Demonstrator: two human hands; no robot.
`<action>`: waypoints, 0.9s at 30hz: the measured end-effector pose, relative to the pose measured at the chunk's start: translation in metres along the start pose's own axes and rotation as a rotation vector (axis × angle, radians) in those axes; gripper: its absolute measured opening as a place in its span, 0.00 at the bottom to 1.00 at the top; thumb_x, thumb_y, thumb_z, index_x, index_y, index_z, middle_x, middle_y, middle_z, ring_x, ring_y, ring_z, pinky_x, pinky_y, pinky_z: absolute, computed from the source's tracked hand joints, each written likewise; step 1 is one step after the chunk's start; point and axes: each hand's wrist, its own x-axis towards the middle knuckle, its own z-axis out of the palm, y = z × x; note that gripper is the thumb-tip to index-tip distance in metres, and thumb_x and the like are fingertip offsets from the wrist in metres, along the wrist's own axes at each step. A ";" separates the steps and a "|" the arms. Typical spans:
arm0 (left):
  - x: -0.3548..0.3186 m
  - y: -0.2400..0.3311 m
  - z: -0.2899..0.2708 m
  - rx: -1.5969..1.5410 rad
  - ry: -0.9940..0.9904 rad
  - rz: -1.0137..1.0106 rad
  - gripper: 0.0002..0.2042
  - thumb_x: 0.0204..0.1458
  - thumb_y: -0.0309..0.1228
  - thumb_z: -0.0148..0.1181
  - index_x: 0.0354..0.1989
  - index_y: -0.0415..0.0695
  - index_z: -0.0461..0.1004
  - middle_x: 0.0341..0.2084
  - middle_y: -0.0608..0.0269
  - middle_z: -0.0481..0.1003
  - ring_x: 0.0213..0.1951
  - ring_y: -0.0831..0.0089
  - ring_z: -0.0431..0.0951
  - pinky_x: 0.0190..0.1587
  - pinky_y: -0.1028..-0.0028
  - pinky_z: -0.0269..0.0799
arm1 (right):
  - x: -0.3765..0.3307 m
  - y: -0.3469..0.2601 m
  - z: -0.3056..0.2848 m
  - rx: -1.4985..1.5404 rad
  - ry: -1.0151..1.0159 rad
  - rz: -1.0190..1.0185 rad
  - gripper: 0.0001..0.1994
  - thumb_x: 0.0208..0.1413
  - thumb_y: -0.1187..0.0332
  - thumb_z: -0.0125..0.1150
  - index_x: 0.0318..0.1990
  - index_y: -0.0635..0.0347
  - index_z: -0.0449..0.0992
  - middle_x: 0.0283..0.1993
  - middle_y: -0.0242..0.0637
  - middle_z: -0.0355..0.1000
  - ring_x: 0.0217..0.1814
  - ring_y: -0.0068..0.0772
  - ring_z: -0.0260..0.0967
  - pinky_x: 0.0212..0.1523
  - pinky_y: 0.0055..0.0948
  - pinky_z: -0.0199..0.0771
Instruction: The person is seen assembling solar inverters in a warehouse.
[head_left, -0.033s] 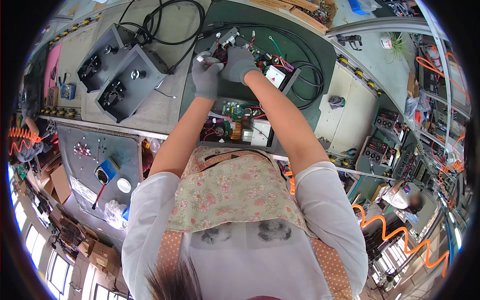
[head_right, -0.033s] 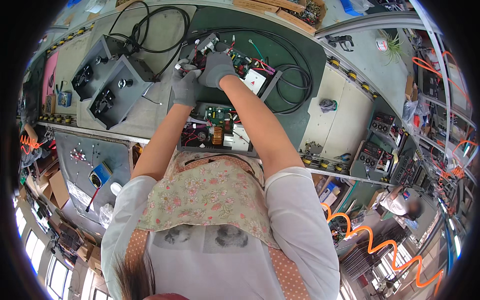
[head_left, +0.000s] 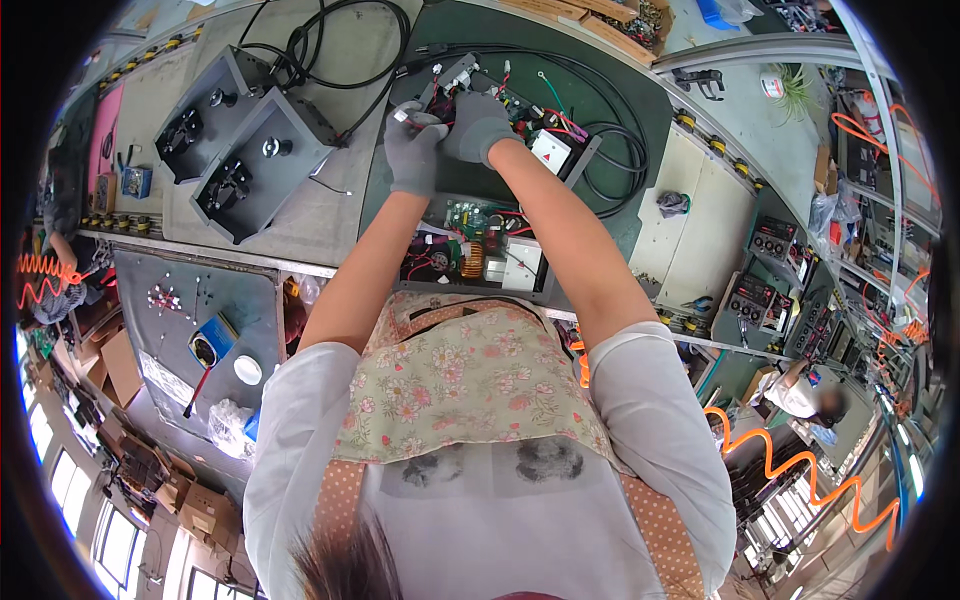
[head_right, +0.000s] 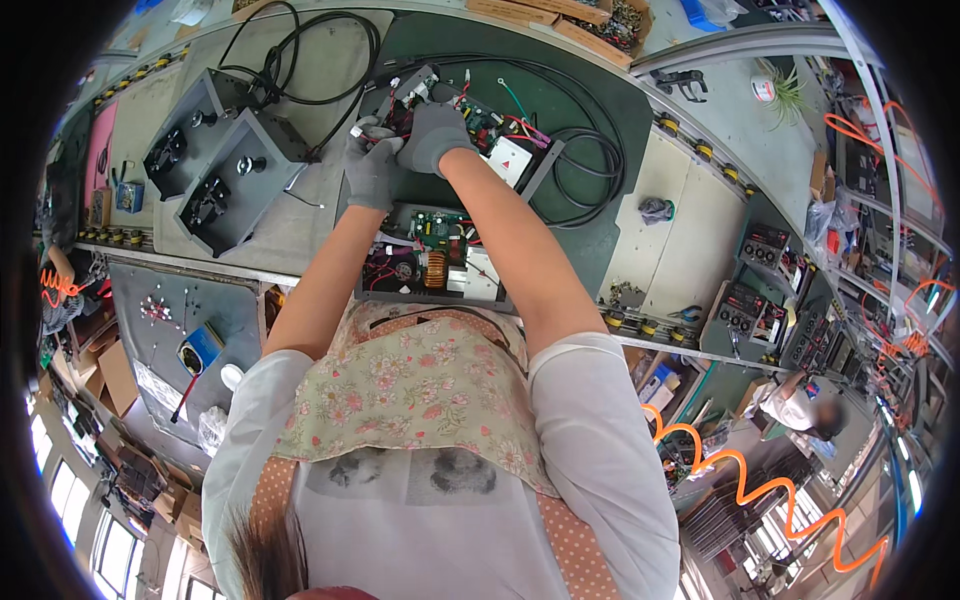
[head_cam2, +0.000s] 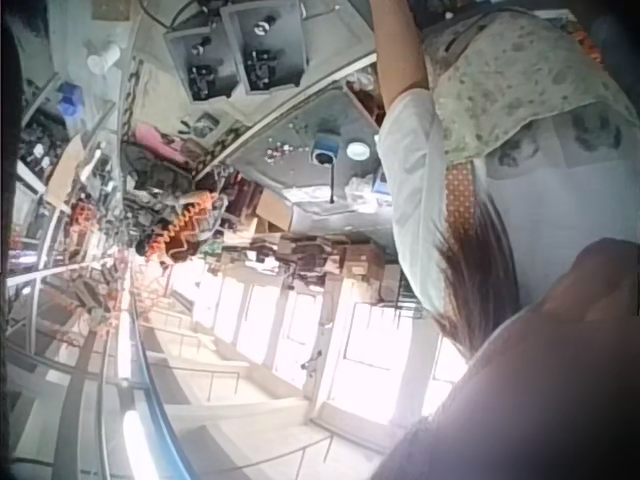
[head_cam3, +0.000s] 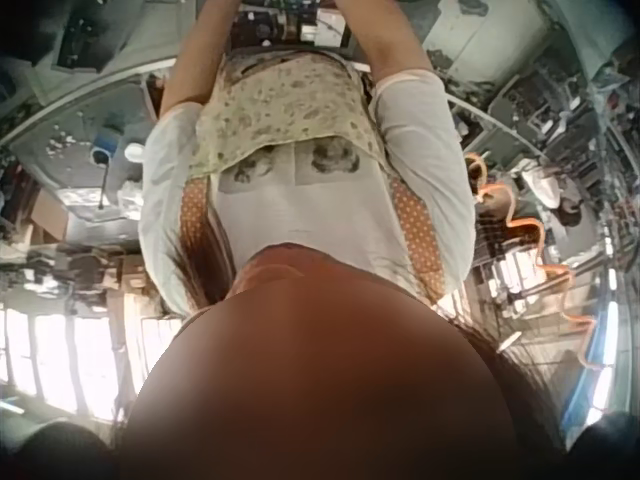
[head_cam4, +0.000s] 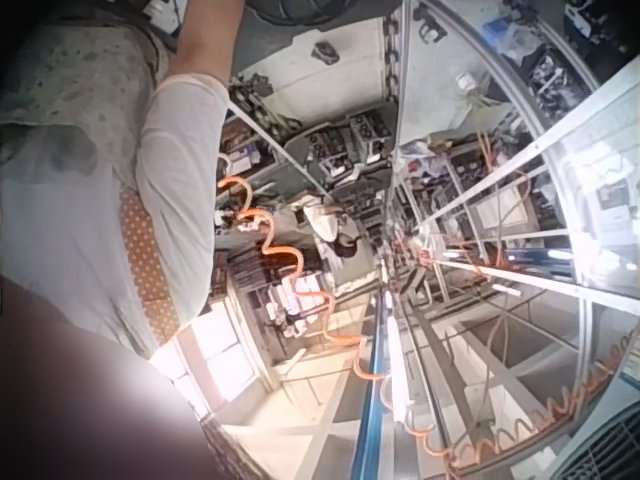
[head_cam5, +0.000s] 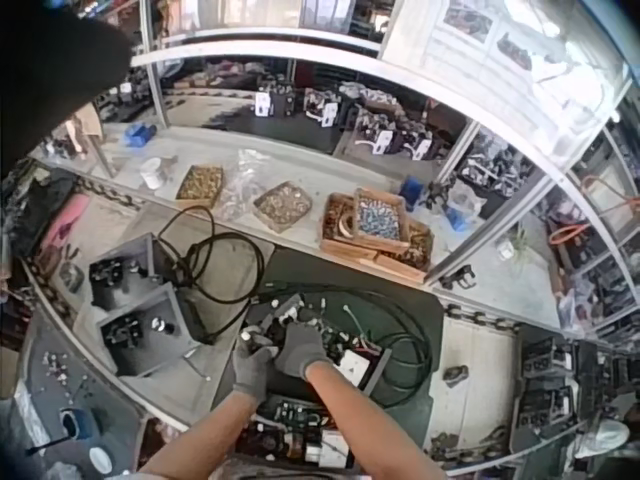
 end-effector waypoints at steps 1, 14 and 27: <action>0.000 0.000 0.002 0.080 0.017 0.039 0.24 0.37 0.12 0.61 0.48 0.37 0.68 0.28 0.63 0.76 0.32 0.74 0.76 0.40 0.75 0.74 | 0.000 0.000 -0.001 -0.004 -0.015 -0.004 0.32 0.41 0.50 0.63 0.50 0.66 0.74 0.52 0.49 0.73 0.58 0.50 0.70 0.58 0.38 0.72; -0.009 0.008 0.010 0.170 0.072 0.046 0.22 0.38 0.18 0.67 0.46 0.38 0.71 0.29 0.63 0.78 0.34 0.75 0.76 0.43 0.75 0.72 | -0.006 0.060 -0.005 0.661 0.516 0.041 0.23 0.54 0.48 0.58 0.40 0.60 0.82 0.40 0.46 0.78 0.41 0.45 0.77 0.47 0.39 0.77; -0.011 0.008 0.011 0.090 0.063 0.008 0.21 0.41 0.17 0.66 0.47 0.37 0.71 0.31 0.65 0.77 0.36 0.77 0.75 0.43 0.77 0.70 | 0.016 0.066 -0.009 0.660 0.340 0.053 0.14 0.50 0.64 0.70 0.43 0.56 0.83 0.40 0.43 0.80 0.40 0.38 0.78 0.45 0.34 0.77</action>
